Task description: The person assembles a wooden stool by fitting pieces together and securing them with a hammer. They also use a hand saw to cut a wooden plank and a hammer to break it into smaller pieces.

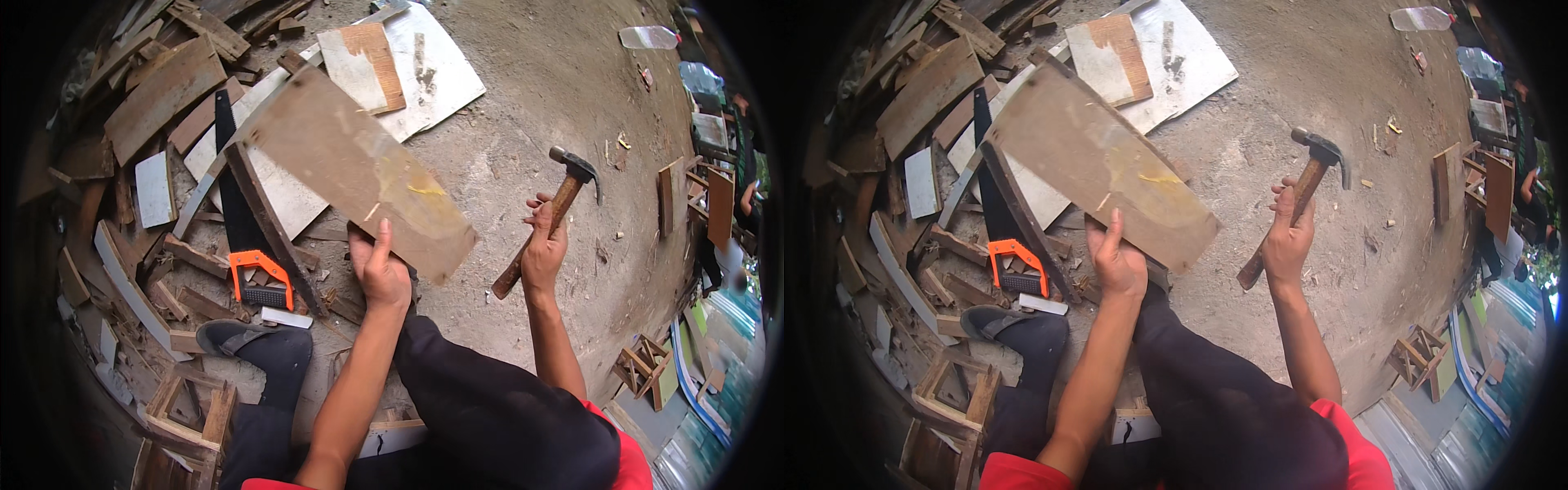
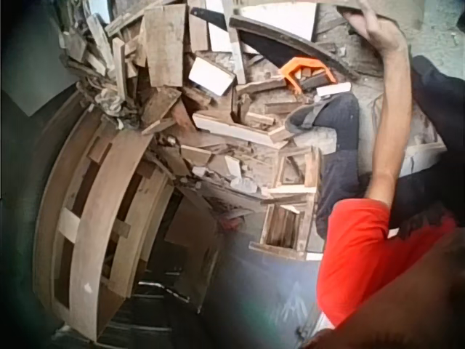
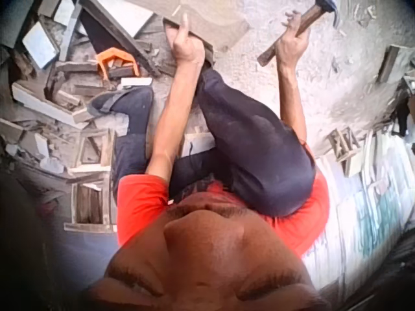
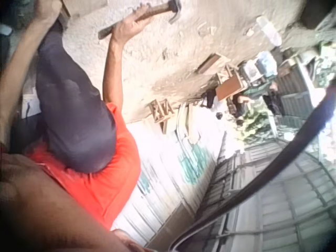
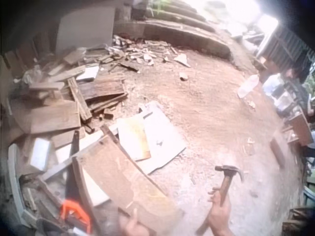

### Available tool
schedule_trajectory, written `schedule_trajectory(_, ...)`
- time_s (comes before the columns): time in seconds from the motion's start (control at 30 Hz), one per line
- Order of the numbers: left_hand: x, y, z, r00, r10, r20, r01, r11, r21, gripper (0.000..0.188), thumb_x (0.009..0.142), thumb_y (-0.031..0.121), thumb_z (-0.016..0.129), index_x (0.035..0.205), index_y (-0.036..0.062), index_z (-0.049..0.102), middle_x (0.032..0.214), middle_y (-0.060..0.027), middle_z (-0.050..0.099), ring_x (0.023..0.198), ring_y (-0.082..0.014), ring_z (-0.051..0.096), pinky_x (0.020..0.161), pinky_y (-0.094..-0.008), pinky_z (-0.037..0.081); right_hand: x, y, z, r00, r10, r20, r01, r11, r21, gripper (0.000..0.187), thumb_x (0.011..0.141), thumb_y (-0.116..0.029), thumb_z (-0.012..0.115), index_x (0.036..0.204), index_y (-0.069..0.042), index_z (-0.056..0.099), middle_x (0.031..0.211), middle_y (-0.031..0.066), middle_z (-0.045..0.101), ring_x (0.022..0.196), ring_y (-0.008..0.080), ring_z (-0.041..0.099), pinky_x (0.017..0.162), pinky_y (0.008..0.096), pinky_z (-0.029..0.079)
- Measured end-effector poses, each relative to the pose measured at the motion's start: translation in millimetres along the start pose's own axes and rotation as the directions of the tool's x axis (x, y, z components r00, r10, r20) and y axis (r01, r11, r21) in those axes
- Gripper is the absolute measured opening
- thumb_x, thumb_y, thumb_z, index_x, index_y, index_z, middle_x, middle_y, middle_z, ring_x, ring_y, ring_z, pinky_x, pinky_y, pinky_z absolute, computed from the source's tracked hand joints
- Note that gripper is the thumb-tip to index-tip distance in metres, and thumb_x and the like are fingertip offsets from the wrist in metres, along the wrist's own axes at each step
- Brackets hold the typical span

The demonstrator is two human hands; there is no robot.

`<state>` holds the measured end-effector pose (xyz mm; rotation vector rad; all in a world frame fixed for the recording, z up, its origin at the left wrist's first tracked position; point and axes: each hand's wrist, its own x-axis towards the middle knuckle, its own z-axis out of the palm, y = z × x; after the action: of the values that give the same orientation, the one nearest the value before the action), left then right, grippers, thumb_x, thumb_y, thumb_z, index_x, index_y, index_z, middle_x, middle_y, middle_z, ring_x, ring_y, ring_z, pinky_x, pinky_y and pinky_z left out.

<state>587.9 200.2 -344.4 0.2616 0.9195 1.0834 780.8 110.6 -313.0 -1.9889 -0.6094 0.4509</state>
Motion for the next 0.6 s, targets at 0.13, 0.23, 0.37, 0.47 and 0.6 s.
schedule_trajectory(0.13,23,28,-46,0.961,0.123,-0.246,-0.146,0.986,-0.079,0.052,0.09,0.003,0.065,0.137,0.0116,0.044,0.132,-0.0052,0.053,0.119,-0.0187,0.053,0.101,-0.0388,0.043,-8,-25,26,0.976,-0.143,0.162,0.133,0.989,0.069,0.03,0.105,-0.026,0.047,0.119,0.0,0.055,0.117,0.0102,0.055,0.098,0.0162,0.058,0.079,0.0303,0.049)
schedule_trajectory(0.23,40,34,-73,0.921,0.077,-0.381,-0.133,0.984,-0.123,0.048,0.089,0.005,0.069,0.132,0.0126,0.047,0.122,-0.0027,0.058,0.111,-0.0156,0.056,0.094,-0.0342,0.048,-25,-26,45,0.933,-0.172,0.315,0.162,0.985,0.059,0.024,0.104,-0.022,0.05,0.111,0.0,0.057,0.113,0.0104,0.055,0.093,0.0155,0.059,0.076,0.0296,0.049)
schedule_trajectory(0.37,46,33,-68,0.926,0.088,-0.368,-0.145,0.981,-0.13,0.042,0.089,0.002,0.068,0.126,0.011,0.049,0.119,-0.0033,0.058,0.105,-0.0134,0.057,0.084,-0.0306,0.055,-47,-25,57,0.843,-0.13,0.522,0.121,0.991,0.052,0.023,0.104,-0.02,0.051,0.113,0.0,0.055,0.106,0.0084,0.059,0.08,0.0121,0.062,0.067,0.026,0.048)
schedule_trajectory(0.47,57,24,-56,0.92,0.064,-0.387,-0.111,0.989,-0.099,0.039,0.09,0.002,0.067,0.124,0.0072,0.049,0.119,-0.0063,0.057,0.105,-0.0139,0.057,0.082,-0.0315,0.056,-55,-25,63,0.809,0.026,0.588,0.017,0.998,-0.068,0.02,0.103,-0.022,0.053,0.1,-0.003,0.054,0.068,-0.0016,0.053,0.055,0.0065,0.05,0.051,0.0245,0.041)
schedule_trajectory(0.6,54,30,-61,0.92,-0.233,-0.316,0.265,0.962,0.061,0.041,0.093,0.02,0.068,0.123,0.0022,0.047,0.126,-0.015,0.055,0.115,-0.0202,0.057,0.087,-0.0362,0.056,-59,-15,82,0.81,0.121,0.574,-0.053,0.99,-0.133,0.027,0.102,-0.032,0.055,0.097,-0.006,0.053,0.066,-0.0062,0.043,0.055,0.0024,0.039,0.048,0.0219,0.033)
